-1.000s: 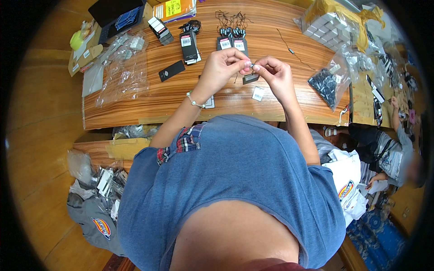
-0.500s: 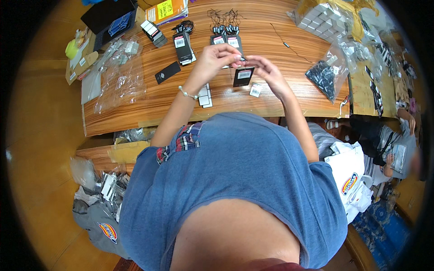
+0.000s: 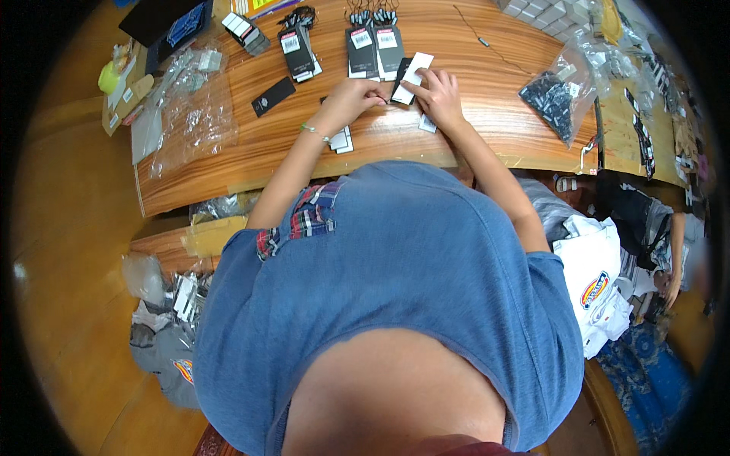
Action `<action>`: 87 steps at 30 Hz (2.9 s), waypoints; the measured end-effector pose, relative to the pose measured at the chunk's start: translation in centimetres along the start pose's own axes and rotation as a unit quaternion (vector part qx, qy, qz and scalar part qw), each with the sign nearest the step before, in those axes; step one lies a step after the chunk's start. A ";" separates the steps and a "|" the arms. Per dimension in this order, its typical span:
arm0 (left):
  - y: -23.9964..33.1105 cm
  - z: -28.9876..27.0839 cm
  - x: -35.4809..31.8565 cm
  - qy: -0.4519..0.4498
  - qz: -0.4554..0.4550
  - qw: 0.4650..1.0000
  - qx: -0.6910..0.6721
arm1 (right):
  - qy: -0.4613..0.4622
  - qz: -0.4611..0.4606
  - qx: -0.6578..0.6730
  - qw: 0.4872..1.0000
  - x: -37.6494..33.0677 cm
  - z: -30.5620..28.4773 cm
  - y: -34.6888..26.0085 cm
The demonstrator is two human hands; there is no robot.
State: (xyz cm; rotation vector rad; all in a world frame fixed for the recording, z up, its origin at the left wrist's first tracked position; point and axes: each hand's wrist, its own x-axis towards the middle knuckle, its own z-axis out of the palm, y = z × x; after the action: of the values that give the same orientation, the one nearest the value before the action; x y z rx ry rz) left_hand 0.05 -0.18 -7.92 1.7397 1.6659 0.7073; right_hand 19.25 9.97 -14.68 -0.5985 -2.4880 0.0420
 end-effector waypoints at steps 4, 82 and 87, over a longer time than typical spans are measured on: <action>-1.3 3.3 -1.0 -0.032 0.024 0.996 0.085 | -0.064 -0.015 0.031 0.997 -1.6 1.4 -0.2; 2.8 1.3 -1.5 0.058 -0.080 0.900 -0.425 | -0.093 0.478 0.761 0.429 5.4 -6.0 -3.6; 2.7 -0.4 -2.2 0.058 -0.081 0.909 -0.404 | -0.096 0.447 0.794 0.401 6.1 -5.1 -2.5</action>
State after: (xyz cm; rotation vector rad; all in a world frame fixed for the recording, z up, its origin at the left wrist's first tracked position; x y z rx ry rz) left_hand 1.41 -2.39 -5.49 0.9701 1.2811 1.2191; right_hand 16.49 9.87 -6.79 -0.7741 -0.8090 2.5079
